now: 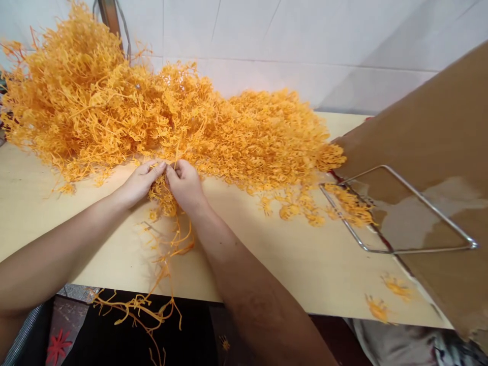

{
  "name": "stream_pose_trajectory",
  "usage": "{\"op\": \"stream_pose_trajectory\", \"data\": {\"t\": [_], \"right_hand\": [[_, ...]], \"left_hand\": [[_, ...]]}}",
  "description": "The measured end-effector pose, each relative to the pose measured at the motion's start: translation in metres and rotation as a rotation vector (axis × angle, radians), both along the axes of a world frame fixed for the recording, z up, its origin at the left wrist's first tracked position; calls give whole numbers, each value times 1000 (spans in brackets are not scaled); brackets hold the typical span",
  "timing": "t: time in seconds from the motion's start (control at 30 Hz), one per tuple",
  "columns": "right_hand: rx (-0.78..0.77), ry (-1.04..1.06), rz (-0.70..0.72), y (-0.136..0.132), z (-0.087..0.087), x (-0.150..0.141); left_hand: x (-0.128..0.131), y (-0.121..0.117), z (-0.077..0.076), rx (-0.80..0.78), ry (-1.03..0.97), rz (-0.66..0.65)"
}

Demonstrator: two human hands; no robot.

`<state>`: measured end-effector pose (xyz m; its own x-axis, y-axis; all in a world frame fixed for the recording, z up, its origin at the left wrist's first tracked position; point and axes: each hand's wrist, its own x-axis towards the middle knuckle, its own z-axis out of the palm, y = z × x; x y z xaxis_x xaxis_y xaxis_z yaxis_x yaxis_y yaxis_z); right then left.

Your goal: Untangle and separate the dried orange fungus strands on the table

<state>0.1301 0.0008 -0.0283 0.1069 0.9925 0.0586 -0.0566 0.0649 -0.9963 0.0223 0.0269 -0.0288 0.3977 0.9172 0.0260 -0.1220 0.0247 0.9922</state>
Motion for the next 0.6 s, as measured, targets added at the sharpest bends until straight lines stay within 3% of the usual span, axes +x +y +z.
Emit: {"op": "stream_pose_trajectory", "data": {"t": [0.13, 0.4, 0.5, 0.6], "right_hand": [[-8, -8, 66, -3, 3, -2], [-25, -360, 148, -7, 11, 5], [-65, -359, 250, -6, 12, 8], [-2, -337, 268, -4, 10, 9]], "left_hand": [[2, 1, 0, -22, -18, 88], [-1, 3, -3, 32, 69, 136], [0, 4, -5, 68, 107, 174], [2, 5, -4, 97, 130, 244]]}}
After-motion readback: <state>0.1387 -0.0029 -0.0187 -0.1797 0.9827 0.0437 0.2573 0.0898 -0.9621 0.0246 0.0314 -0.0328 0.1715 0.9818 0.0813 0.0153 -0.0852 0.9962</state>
